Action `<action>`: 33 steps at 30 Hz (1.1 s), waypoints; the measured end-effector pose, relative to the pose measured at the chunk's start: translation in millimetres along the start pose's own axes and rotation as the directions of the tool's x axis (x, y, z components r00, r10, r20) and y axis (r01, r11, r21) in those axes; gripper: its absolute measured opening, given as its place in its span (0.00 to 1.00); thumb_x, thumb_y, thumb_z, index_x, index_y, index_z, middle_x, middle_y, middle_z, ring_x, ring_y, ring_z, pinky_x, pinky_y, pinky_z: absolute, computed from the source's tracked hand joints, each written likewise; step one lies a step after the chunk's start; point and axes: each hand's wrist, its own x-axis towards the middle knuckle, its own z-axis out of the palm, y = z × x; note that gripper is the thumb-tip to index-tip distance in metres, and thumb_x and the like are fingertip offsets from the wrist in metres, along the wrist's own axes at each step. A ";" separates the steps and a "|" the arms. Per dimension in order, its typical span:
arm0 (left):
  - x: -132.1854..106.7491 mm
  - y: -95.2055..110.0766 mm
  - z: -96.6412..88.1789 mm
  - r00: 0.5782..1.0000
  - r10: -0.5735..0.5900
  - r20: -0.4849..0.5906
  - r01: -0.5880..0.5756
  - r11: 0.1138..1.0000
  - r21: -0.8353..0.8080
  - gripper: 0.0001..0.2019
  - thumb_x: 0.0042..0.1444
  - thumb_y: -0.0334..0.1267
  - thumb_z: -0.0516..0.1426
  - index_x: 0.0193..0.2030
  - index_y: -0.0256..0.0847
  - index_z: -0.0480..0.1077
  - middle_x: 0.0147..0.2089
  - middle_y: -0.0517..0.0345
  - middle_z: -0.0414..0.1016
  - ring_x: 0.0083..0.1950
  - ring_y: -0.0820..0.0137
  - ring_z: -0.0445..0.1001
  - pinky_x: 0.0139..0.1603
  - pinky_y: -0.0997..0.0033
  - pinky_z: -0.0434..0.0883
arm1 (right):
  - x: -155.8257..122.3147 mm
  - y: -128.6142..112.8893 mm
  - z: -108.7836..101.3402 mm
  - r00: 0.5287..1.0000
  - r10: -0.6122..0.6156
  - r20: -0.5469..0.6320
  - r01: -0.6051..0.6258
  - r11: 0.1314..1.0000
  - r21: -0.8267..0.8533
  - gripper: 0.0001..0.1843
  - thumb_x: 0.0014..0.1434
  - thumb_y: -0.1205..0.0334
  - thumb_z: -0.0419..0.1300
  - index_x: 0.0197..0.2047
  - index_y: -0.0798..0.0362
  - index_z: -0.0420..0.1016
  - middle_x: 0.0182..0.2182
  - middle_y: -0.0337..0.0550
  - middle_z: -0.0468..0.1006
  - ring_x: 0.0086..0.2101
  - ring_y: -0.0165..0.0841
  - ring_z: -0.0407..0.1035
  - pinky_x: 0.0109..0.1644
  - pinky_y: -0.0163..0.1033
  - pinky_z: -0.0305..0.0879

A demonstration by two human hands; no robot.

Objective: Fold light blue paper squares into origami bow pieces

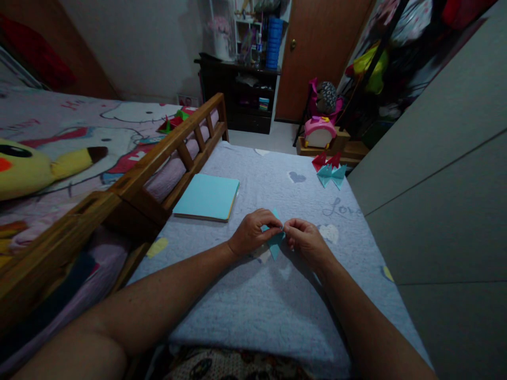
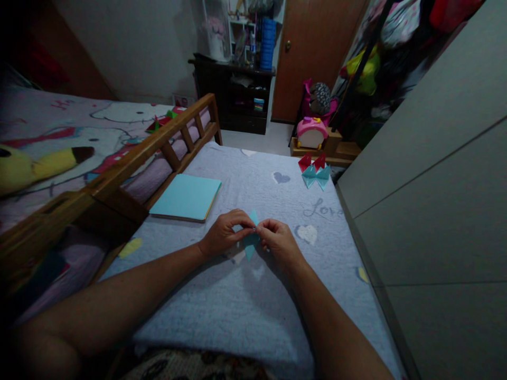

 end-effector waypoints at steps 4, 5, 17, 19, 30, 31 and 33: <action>0.4 -1.2 0.7 1.000 -0.002 0.004 0.002 1.000 0.008 0.06 0.61 0.36 0.60 0.33 0.39 0.77 0.31 0.57 0.77 0.36 0.69 0.73 0.42 0.68 0.69 | -2.0 -2.8 2.0 1.000 0.023 -0.009 -0.023 0.999 0.033 0.15 0.41 0.54 0.73 0.25 0.54 0.74 0.15 0.32 0.67 0.17 0.23 0.59 0.22 0.29 0.54; 0.5 -1.2 0.7 1.000 0.000 0.004 0.000 1.000 0.007 0.06 0.61 0.36 0.60 0.33 0.39 0.77 0.31 0.56 0.77 0.36 0.69 0.73 0.42 0.68 0.69 | -2.5 -3.6 2.6 0.999 0.034 -0.009 -0.034 0.998 0.047 0.15 0.41 0.54 0.73 0.25 0.54 0.74 0.14 0.32 0.67 0.16 0.23 0.58 0.21 0.30 0.53; 0.8 0.8 -0.7 0.999 0.024 0.036 -0.024 1.000 0.011 0.08 0.63 0.38 0.59 0.34 0.39 0.77 0.31 0.56 0.77 0.36 0.69 0.73 0.42 0.68 0.69 | -3.6 -3.1 0.1 0.985 0.110 0.130 -0.140 0.958 0.252 0.17 0.39 0.57 0.76 0.24 0.54 0.73 0.15 0.30 0.61 0.19 0.23 0.54 0.22 0.31 0.52; 0.8 -0.4 -1.5 0.999 0.029 0.043 -0.029 1.000 -0.002 0.08 0.63 0.37 0.59 0.34 0.39 0.77 0.32 0.56 0.77 0.37 0.69 0.74 0.43 0.68 0.69 | -3.8 -3.2 0.4 0.985 0.110 0.129 -0.140 0.958 0.250 0.17 0.39 0.57 0.76 0.24 0.54 0.73 0.16 0.31 0.61 0.19 0.23 0.53 0.22 0.31 0.52; 1.1 -1.4 -2.8 0.999 0.023 0.029 -0.020 0.996 -0.082 0.06 0.62 0.35 0.60 0.36 0.38 0.78 0.34 0.54 0.78 0.38 0.69 0.75 0.43 0.68 0.70 | -3.6 -3.5 0.6 0.985 0.115 0.126 -0.145 0.954 0.264 0.18 0.37 0.58 0.77 0.25 0.54 0.74 0.16 0.31 0.62 0.19 0.23 0.54 0.22 0.31 0.52; 1.0 -1.2 -2.6 1.000 0.008 0.030 -0.005 0.996 -0.089 0.05 0.61 0.35 0.60 0.36 0.39 0.79 0.34 0.54 0.79 0.38 0.69 0.75 0.43 0.68 0.70 | -3.6 -3.3 0.5 0.985 0.112 0.128 -0.143 0.954 0.262 0.18 0.37 0.58 0.77 0.25 0.55 0.74 0.16 0.31 0.62 0.19 0.23 0.54 0.22 0.31 0.52; 0.9 -1.2 -2.1 0.999 -0.020 0.033 0.023 0.995 -0.098 0.05 0.61 0.35 0.61 0.36 0.39 0.79 0.33 0.55 0.79 0.37 0.69 0.75 0.43 0.69 0.70 | -3.6 -3.2 0.7 0.985 0.109 0.131 -0.140 0.957 0.254 0.18 0.38 0.58 0.77 0.26 0.54 0.74 0.16 0.31 0.62 0.19 0.23 0.54 0.22 0.31 0.51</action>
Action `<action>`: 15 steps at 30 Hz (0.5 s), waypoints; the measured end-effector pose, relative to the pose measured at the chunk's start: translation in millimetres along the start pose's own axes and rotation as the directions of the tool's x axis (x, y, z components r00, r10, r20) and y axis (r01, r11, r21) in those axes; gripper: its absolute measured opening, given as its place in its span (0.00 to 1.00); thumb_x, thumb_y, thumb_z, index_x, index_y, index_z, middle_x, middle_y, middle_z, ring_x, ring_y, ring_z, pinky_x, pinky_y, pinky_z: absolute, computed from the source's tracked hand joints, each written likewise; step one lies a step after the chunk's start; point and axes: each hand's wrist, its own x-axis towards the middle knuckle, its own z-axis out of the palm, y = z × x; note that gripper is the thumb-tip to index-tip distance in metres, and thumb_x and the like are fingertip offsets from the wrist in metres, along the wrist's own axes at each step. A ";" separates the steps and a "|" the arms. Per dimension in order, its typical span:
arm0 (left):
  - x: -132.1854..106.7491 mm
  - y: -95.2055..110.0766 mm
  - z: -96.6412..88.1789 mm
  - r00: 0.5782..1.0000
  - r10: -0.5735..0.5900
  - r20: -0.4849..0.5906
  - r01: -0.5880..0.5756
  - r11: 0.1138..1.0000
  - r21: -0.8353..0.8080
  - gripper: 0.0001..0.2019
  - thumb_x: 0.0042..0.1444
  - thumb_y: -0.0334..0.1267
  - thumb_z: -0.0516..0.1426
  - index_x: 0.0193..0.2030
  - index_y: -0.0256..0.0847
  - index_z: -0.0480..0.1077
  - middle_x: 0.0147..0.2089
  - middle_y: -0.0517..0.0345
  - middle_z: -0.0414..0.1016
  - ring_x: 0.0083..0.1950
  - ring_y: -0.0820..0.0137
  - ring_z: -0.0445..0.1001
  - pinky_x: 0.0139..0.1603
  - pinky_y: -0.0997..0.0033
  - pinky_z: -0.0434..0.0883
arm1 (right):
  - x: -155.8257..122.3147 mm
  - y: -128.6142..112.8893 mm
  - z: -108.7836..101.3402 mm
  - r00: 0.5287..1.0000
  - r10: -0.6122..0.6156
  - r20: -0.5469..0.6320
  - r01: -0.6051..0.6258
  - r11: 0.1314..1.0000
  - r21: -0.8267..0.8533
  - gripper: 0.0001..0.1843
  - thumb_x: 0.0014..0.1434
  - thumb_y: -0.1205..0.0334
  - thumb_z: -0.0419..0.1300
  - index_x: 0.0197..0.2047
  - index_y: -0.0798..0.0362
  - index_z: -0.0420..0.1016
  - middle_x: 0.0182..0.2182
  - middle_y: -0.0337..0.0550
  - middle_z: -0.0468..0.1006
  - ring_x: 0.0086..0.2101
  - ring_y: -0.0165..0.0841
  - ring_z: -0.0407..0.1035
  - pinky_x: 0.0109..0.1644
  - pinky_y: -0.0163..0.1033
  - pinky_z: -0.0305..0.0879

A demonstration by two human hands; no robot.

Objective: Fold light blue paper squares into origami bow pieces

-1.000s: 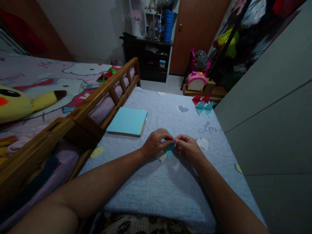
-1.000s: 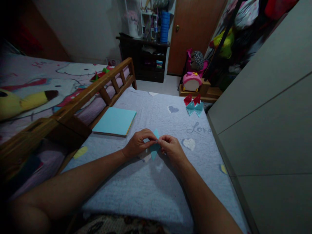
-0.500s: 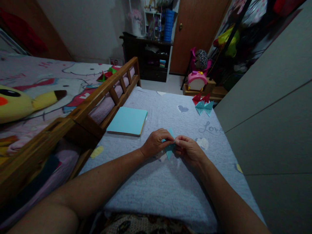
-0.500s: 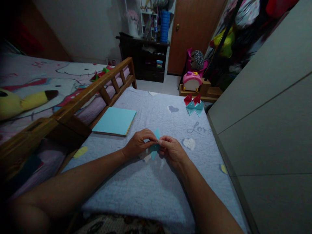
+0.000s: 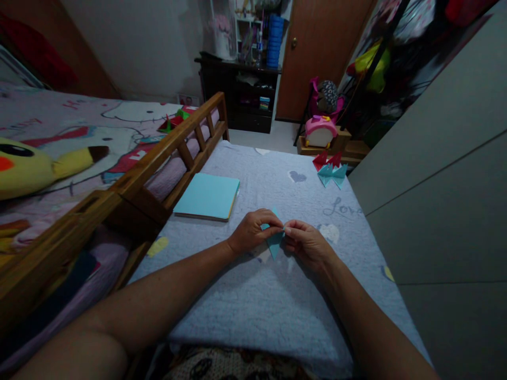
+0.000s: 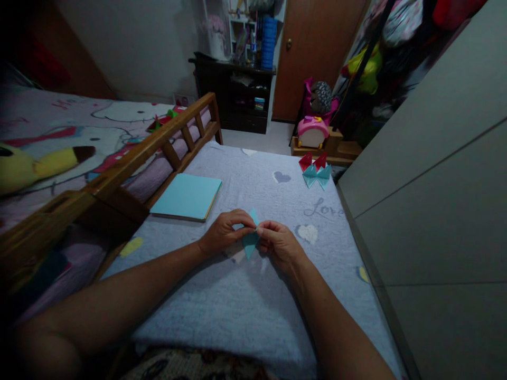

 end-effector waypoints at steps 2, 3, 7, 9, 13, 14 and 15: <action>0.1 -0.4 0.3 1.000 -0.016 0.001 0.016 1.000 -0.006 0.05 0.61 0.35 0.61 0.36 0.39 0.79 0.33 0.55 0.79 0.37 0.69 0.75 0.43 0.68 0.70 | -0.1 -0.1 0.6 1.000 0.002 -0.008 -0.003 1.000 -0.015 0.17 0.38 0.58 0.76 0.26 0.54 0.73 0.15 0.31 0.62 0.18 0.23 0.54 0.21 0.31 0.50; 0.1 -0.7 0.4 1.000 -0.017 -0.001 0.017 1.000 -0.010 0.05 0.60 0.35 0.61 0.35 0.39 0.79 0.33 0.54 0.79 0.37 0.69 0.75 0.43 0.68 0.71 | -0.2 -0.1 0.9 1.000 0.004 -0.014 -0.004 1.000 -0.020 0.17 0.38 0.58 0.76 0.26 0.54 0.73 0.15 0.31 0.62 0.18 0.23 0.54 0.21 0.31 0.50; 0.2 -1.1 0.3 1.000 -0.009 -0.005 0.009 1.000 -0.017 0.05 0.60 0.35 0.61 0.35 0.39 0.79 0.33 0.54 0.79 0.37 0.69 0.76 0.42 0.68 0.71 | 0.0 0.0 1.9 1.000 0.003 -0.022 -0.004 1.000 -0.026 0.16 0.38 0.59 0.75 0.26 0.53 0.72 0.15 0.30 0.62 0.18 0.23 0.55 0.20 0.30 0.51; 0.2 -0.7 -0.1 1.000 -0.013 -0.008 0.013 1.000 -0.019 0.05 0.60 0.36 0.61 0.35 0.39 0.79 0.33 0.54 0.79 0.37 0.69 0.76 0.42 0.68 0.71 | 0.2 0.1 2.2 0.999 -0.011 -0.031 0.010 0.999 -0.034 0.15 0.39 0.59 0.74 0.26 0.53 0.73 0.14 0.30 0.62 0.17 0.23 0.54 0.20 0.31 0.50; 0.3 -0.6 -0.3 1.000 -0.011 -0.011 0.011 1.000 -0.026 0.06 0.60 0.36 0.61 0.36 0.39 0.79 0.33 0.54 0.79 0.37 0.69 0.76 0.42 0.68 0.71 | 0.4 0.0 3.1 0.993 -0.051 -0.102 0.043 0.996 -0.073 0.14 0.40 0.58 0.73 0.26 0.54 0.74 0.13 0.30 0.62 0.16 0.23 0.54 0.20 0.31 0.50; 0.2 -0.8 -0.2 1.000 -0.010 -0.009 0.010 1.000 -0.025 0.05 0.60 0.35 0.61 0.36 0.39 0.79 0.33 0.54 0.79 0.37 0.69 0.76 0.42 0.68 0.71 | 0.5 0.0 3.2 0.992 -0.057 -0.115 0.048 0.996 -0.080 0.14 0.40 0.57 0.73 0.25 0.54 0.74 0.13 0.30 0.62 0.16 0.23 0.55 0.20 0.31 0.51; 0.2 -1.2 -0.1 1.000 -0.009 -0.006 0.009 1.000 -0.023 0.05 0.60 0.35 0.61 0.36 0.38 0.79 0.33 0.54 0.79 0.37 0.69 0.76 0.42 0.68 0.71 | 0.7 0.1 3.2 0.991 -0.063 -0.122 0.053 0.995 -0.084 0.14 0.40 0.57 0.73 0.25 0.54 0.74 0.13 0.30 0.62 0.16 0.23 0.55 0.20 0.31 0.51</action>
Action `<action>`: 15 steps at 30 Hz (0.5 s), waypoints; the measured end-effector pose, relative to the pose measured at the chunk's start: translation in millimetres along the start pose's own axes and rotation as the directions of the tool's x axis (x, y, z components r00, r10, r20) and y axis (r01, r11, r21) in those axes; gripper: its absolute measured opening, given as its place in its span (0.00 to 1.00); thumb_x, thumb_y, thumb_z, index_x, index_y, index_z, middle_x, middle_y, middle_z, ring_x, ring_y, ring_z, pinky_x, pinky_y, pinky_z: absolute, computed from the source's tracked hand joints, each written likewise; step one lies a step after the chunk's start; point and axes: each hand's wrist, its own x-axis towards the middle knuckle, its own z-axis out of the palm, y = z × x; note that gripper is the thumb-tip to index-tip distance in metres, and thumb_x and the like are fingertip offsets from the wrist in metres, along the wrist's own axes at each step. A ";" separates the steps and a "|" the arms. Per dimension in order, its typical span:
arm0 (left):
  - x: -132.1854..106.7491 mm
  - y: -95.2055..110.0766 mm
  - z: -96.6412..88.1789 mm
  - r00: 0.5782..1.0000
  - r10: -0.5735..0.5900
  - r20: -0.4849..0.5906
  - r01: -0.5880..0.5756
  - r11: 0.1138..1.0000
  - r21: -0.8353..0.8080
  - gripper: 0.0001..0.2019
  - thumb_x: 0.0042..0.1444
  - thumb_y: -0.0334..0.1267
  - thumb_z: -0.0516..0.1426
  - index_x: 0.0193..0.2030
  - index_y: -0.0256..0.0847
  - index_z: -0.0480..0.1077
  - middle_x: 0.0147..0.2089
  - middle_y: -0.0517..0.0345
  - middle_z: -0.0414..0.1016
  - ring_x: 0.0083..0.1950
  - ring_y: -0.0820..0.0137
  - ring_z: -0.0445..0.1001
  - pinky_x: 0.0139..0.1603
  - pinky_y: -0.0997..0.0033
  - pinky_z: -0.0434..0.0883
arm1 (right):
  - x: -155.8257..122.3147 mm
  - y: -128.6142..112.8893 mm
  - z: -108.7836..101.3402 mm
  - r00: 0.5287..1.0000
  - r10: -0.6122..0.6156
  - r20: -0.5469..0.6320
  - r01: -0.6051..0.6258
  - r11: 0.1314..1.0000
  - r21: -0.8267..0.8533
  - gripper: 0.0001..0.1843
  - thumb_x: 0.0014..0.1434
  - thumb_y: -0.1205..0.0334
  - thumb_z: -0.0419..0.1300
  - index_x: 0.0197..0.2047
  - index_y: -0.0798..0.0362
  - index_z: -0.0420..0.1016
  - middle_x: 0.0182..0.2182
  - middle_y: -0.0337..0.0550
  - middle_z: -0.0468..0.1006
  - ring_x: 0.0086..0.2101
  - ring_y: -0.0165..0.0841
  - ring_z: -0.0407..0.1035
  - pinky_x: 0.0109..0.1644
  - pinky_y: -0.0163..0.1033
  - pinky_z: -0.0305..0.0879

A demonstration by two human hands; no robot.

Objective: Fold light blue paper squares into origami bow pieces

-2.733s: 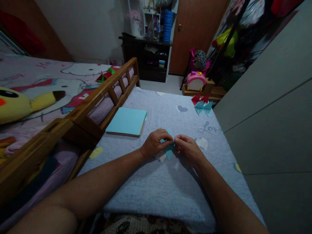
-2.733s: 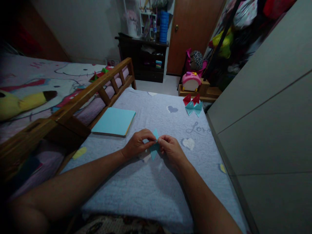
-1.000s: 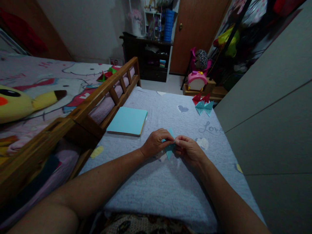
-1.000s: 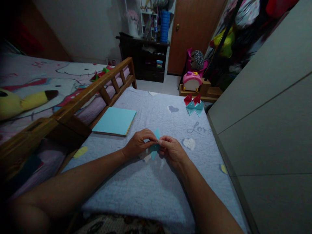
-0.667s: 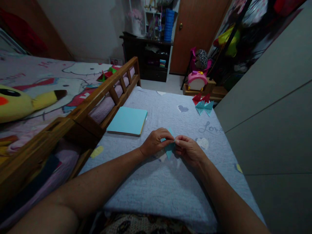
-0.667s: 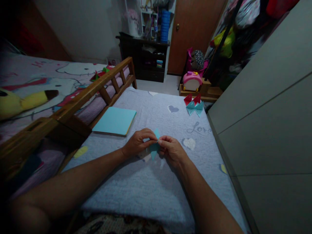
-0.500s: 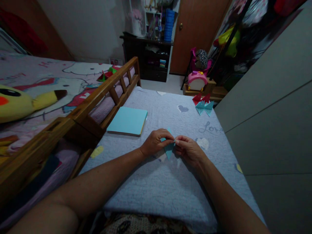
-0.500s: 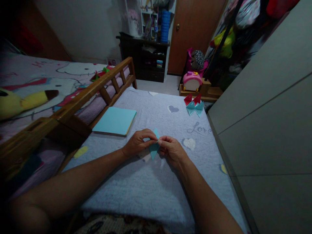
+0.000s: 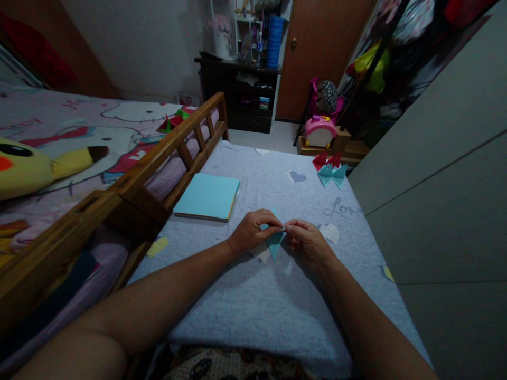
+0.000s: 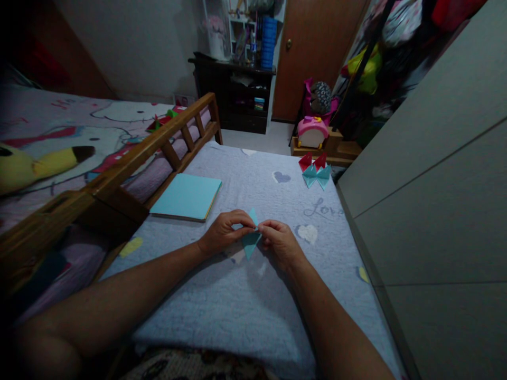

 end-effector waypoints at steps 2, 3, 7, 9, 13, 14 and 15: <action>-0.1 -0.9 0.2 1.000 -0.004 0.004 0.004 1.000 0.003 0.04 0.60 0.34 0.61 0.36 0.38 0.79 0.33 0.54 0.79 0.37 0.69 0.76 0.43 0.68 0.71 | 0.8 0.6 -0.6 1.000 -0.010 -0.007 0.010 1.000 -0.013 0.14 0.40 0.56 0.73 0.24 0.54 0.74 0.13 0.31 0.63 0.16 0.23 0.55 0.21 0.31 0.51; -0.2 -1.3 0.2 1.000 -0.007 0.006 0.007 1.000 0.004 0.04 0.59 0.34 0.61 0.36 0.39 0.79 0.34 0.54 0.79 0.37 0.69 0.76 0.43 0.68 0.71 | 1.6 1.1 -1.3 1.000 -0.019 -0.011 0.019 1.000 -0.023 0.14 0.41 0.55 0.72 0.24 0.54 0.75 0.13 0.31 0.63 0.16 0.23 0.55 0.21 0.31 0.51; -0.1 -1.7 -0.4 1.000 -0.024 0.016 0.024 1.000 0.011 0.05 0.60 0.35 0.61 0.36 0.39 0.79 0.34 0.54 0.79 0.38 0.69 0.76 0.43 0.67 0.71 | 5.1 2.7 -6.0 0.998 -0.065 -0.003 0.064 0.995 -0.076 0.14 0.43 0.54 0.72 0.25 0.54 0.76 0.15 0.33 0.66 0.17 0.23 0.57 0.22 0.31 0.52; 0.2 -1.1 -0.9 0.999 -0.027 0.024 0.027 1.000 0.012 0.05 0.60 0.35 0.61 0.36 0.39 0.79 0.34 0.54 0.79 0.38 0.68 0.76 0.43 0.67 0.71 | 6.2 2.5 -8.1 0.997 -0.082 0.012 0.083 0.991 -0.103 0.15 0.44 0.53 0.72 0.25 0.54 0.76 0.16 0.33 0.67 0.18 0.23 0.57 0.23 0.31 0.53; 0.6 0.4 -0.8 1.000 -0.017 0.024 0.017 1.000 0.018 0.05 0.59 0.34 0.61 0.36 0.39 0.79 0.34 0.54 0.79 0.38 0.68 0.76 0.43 0.67 0.71 | 6.1 1.4 -9.2 0.996 -0.083 0.015 0.085 0.984 -0.159 0.16 0.43 0.52 0.73 0.24 0.54 0.76 0.16 0.33 0.67 0.18 0.23 0.57 0.23 0.31 0.53; 0.6 0.6 -0.5 1.000 -0.014 0.023 0.013 1.000 0.021 0.04 0.59 0.34 0.61 0.36 0.39 0.79 0.34 0.54 0.79 0.38 0.68 0.76 0.43 0.67 0.71 | 5.9 1.3 -8.9 0.997 -0.079 0.013 0.080 0.983 -0.162 0.15 0.43 0.52 0.73 0.25 0.54 0.76 0.16 0.32 0.67 0.18 0.23 0.58 0.23 0.31 0.53; 0.6 0.9 -0.2 1.000 -0.013 0.022 0.013 1.000 0.023 0.04 0.59 0.34 0.61 0.36 0.39 0.79 0.34 0.54 0.79 0.38 0.68 0.76 0.43 0.67 0.71 | 5.6 1.2 -8.3 0.997 -0.076 0.008 0.076 0.984 -0.159 0.15 0.42 0.53 0.73 0.25 0.54 0.75 0.15 0.32 0.67 0.18 0.23 0.58 0.23 0.31 0.53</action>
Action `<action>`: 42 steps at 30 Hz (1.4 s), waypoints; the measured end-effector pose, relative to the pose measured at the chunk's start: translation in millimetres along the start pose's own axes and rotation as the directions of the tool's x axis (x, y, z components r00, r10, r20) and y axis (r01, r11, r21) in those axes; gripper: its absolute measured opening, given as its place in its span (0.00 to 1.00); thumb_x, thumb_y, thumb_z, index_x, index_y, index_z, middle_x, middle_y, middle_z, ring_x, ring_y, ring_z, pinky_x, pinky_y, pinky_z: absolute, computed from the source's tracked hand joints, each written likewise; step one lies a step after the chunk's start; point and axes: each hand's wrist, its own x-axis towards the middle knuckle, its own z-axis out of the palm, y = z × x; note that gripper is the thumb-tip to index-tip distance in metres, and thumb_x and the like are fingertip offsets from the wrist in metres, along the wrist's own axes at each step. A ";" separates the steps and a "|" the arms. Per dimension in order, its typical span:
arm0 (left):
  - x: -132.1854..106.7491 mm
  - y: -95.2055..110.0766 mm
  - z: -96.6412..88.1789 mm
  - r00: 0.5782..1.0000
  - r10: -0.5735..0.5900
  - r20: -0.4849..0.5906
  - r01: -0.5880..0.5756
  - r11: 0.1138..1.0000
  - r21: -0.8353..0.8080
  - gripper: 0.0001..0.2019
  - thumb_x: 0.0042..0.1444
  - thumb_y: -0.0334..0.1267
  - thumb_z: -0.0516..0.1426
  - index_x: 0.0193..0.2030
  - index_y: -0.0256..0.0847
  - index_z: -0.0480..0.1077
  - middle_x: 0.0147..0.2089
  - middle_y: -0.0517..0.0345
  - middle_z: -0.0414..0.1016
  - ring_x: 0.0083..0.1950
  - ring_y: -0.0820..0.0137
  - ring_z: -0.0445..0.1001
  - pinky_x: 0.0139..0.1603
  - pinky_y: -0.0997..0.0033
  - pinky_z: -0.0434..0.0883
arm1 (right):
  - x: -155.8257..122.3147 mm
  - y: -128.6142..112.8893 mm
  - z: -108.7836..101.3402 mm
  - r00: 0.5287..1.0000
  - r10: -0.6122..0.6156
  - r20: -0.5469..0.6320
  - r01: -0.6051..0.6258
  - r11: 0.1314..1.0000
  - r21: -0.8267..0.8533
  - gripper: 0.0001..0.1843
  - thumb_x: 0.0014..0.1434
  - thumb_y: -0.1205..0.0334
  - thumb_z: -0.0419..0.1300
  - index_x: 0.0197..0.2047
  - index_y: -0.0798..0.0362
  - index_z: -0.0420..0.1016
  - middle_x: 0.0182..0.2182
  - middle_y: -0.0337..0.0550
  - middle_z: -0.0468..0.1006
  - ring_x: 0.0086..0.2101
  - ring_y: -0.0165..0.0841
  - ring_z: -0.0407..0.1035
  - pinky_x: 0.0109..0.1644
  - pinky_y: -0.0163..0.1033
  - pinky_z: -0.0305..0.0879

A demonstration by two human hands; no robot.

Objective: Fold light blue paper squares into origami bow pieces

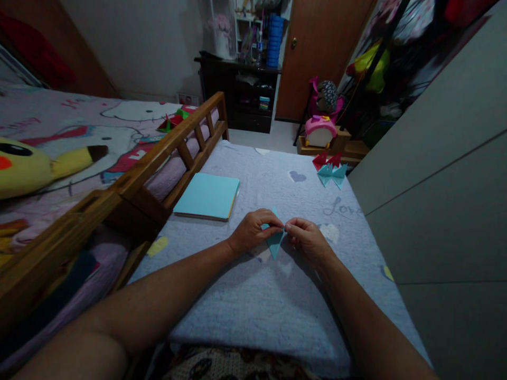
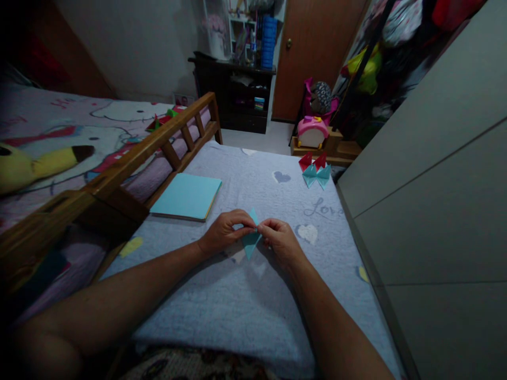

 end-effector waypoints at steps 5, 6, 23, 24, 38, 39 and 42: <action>-0.6 0.3 1.0 1.000 -0.018 -0.009 0.018 1.000 0.014 0.04 0.59 0.34 0.60 0.35 0.39 0.78 0.33 0.55 0.79 0.37 0.69 0.75 0.43 0.68 0.70 | -1.9 -0.7 4.0 0.999 0.038 0.001 -0.038 0.996 0.079 0.15 0.41 0.55 0.73 0.25 0.54 0.75 0.14 0.32 0.66 0.16 0.23 0.57 0.21 0.31 0.52; -0.7 0.2 1.0 1.000 -0.018 -0.009 0.018 1.000 0.015 0.04 0.59 0.34 0.60 0.35 0.39 0.78 0.33 0.56 0.79 0.37 0.69 0.75 0.43 0.68 0.70 | -2.2 -0.9 4.6 0.999 0.049 0.007 -0.049 0.995 0.091 0.15 0.40 0.55 0.73 0.24 0.54 0.74 0.14 0.32 0.66 0.16 0.23 0.57 0.21 0.31 0.52; -0.8 -0.6 1.4 0.999 0.007 -0.041 -0.007 1.000 -0.008 0.04 0.59 0.33 0.61 0.34 0.38 0.78 0.32 0.56 0.79 0.36 0.70 0.75 0.42 0.69 0.70 | -2.5 -0.8 7.1 0.996 0.053 0.067 -0.063 0.986 0.154 0.18 0.40 0.53 0.75 0.24 0.54 0.73 0.14 0.31 0.64 0.17 0.23 0.56 0.20 0.31 0.51; -0.9 -1.0 1.3 0.999 0.003 -0.040 -0.003 1.000 -0.008 0.04 0.59 0.33 0.61 0.34 0.38 0.78 0.32 0.56 0.79 0.36 0.70 0.75 0.42 0.69 0.70 | -2.4 -0.6 6.9 0.997 0.043 0.061 -0.051 0.989 0.138 0.18 0.41 0.52 0.75 0.25 0.54 0.73 0.15 0.32 0.64 0.17 0.23 0.56 0.20 0.31 0.51; -0.9 -0.8 0.1 0.999 -0.025 -0.034 0.024 0.999 -0.024 0.04 0.57 0.33 0.61 0.34 0.37 0.78 0.33 0.54 0.78 0.37 0.69 0.75 0.42 0.69 0.70 | -1.6 -1.3 5.2 0.999 -0.047 0.009 0.047 0.996 -0.080 0.18 0.43 0.49 0.72 0.26 0.54 0.74 0.17 0.33 0.67 0.19 0.24 0.58 0.23 0.31 0.52; -0.7 -0.7 0.2 0.999 -0.022 -0.035 0.022 0.999 -0.025 0.04 0.57 0.33 0.61 0.34 0.37 0.78 0.33 0.54 0.78 0.37 0.69 0.75 0.42 0.69 0.70 | -1.4 -1.2 5.3 0.999 -0.039 0.006 0.039 0.997 -0.070 0.18 0.42 0.50 0.73 0.26 0.54 0.74 0.17 0.33 0.68 0.19 0.24 0.58 0.23 0.31 0.52; -0.2 -0.5 0.4 0.999 -0.027 -0.034 0.026 0.999 -0.026 0.04 0.57 0.33 0.61 0.33 0.37 0.78 0.33 0.54 0.79 0.37 0.69 0.75 0.42 0.69 0.70 | -0.7 -0.8 4.8 0.999 -0.033 0.005 0.034 0.997 -0.064 0.17 0.42 0.50 0.73 0.26 0.54 0.74 0.18 0.33 0.68 0.19 0.24 0.58 0.23 0.31 0.53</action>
